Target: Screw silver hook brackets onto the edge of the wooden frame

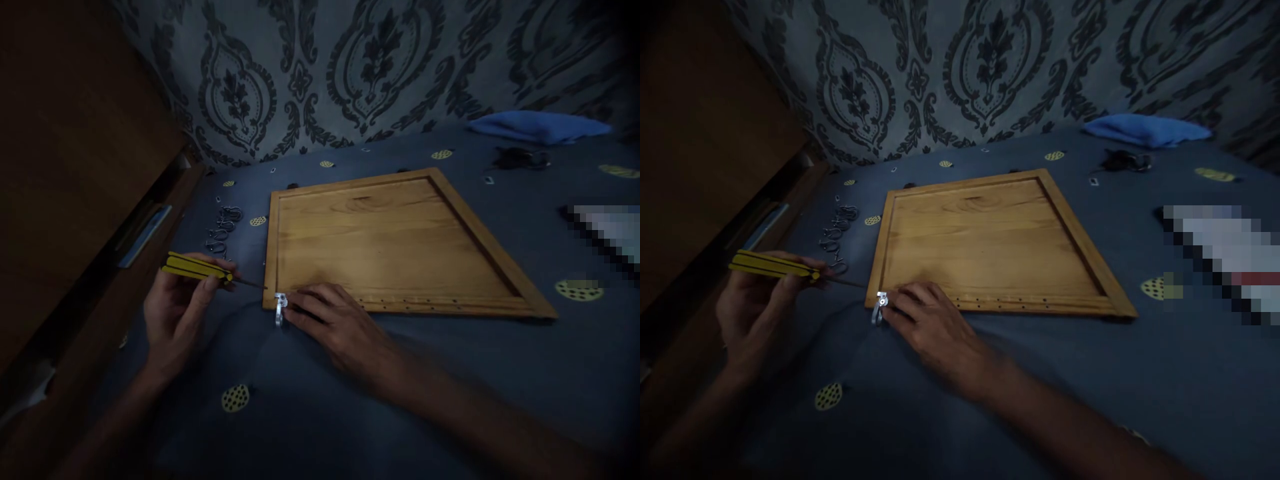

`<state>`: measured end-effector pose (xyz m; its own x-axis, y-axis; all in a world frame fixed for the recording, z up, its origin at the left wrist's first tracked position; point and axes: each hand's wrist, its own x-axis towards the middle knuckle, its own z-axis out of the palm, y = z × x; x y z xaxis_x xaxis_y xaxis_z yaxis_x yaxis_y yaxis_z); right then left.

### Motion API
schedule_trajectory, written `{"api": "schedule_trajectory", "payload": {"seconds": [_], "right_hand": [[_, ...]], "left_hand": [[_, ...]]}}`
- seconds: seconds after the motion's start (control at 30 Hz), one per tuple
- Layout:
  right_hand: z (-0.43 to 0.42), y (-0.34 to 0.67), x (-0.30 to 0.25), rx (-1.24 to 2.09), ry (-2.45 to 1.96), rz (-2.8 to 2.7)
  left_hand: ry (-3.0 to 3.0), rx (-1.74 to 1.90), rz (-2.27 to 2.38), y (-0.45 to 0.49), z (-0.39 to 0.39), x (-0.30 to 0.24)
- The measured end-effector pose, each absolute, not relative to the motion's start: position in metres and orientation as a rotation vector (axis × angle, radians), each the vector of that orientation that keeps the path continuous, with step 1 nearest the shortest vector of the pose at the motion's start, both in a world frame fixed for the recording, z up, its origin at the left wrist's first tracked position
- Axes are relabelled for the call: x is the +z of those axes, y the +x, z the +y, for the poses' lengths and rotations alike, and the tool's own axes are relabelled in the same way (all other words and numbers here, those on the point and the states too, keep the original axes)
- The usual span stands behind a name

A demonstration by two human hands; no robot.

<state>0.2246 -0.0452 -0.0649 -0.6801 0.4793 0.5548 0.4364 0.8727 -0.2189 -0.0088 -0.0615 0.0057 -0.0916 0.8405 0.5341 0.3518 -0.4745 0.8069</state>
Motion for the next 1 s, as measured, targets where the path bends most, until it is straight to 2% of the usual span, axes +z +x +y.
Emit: {"api": "schedule_trajectory", "payload": {"seconds": [0.5,1.0], "right_hand": [[-0.045,0.224,-0.065,0.083,-0.665,-2.415],[-0.045,0.224,-0.064,0.106,-0.676,-2.424]], "left_hand": [[1.839,1.343,1.196,0.005,-0.051,0.009],[2.087,1.189,1.304,0.003,-0.05,0.012]]}}
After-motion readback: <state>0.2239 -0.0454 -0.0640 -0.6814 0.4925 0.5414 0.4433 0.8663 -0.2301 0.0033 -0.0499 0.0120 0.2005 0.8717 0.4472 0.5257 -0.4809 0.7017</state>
